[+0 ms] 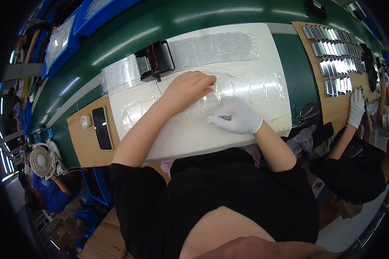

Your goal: The worker is inspecting electronic components and placing them into protective plastic sleeves and storage boxes.

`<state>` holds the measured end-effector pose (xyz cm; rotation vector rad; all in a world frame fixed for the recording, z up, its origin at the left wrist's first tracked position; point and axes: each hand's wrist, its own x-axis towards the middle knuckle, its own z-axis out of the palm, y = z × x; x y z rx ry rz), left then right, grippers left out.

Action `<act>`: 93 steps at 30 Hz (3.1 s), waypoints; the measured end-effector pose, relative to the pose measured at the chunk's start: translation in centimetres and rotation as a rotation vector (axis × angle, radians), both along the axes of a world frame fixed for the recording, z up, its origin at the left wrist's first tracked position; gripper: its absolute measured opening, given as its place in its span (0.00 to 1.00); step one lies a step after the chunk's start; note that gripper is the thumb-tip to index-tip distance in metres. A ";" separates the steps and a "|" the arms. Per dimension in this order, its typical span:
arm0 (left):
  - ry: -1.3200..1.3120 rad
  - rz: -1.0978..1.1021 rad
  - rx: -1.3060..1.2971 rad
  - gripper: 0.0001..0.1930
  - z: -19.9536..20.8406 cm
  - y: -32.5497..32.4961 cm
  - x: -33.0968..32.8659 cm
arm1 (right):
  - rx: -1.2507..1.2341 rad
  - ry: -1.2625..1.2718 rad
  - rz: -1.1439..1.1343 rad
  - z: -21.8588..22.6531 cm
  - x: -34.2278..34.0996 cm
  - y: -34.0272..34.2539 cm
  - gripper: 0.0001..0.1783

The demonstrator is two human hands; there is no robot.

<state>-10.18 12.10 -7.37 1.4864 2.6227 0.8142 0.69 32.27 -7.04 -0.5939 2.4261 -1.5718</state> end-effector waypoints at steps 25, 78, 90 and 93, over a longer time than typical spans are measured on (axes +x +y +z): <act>0.210 -0.060 -0.187 0.07 -0.5 4.1 -0.7 | 0.101 0.087 -0.019 -0.1 -1.3 2.5 0.19; 0.218 0.083 -0.178 0.10 -0.2 17.5 -1.9 | 0.080 0.192 -0.119 -0.8 -1.2 4.6 0.19; 0.077 0.065 0.064 0.19 0.5 6.1 6.0 | 0.347 0.405 -0.434 1.8 -3.7 10.2 0.10; 0.085 0.056 0.066 0.25 -0.1 6.8 7.2 | 0.507 0.351 -0.321 2.5 -4.3 10.5 0.12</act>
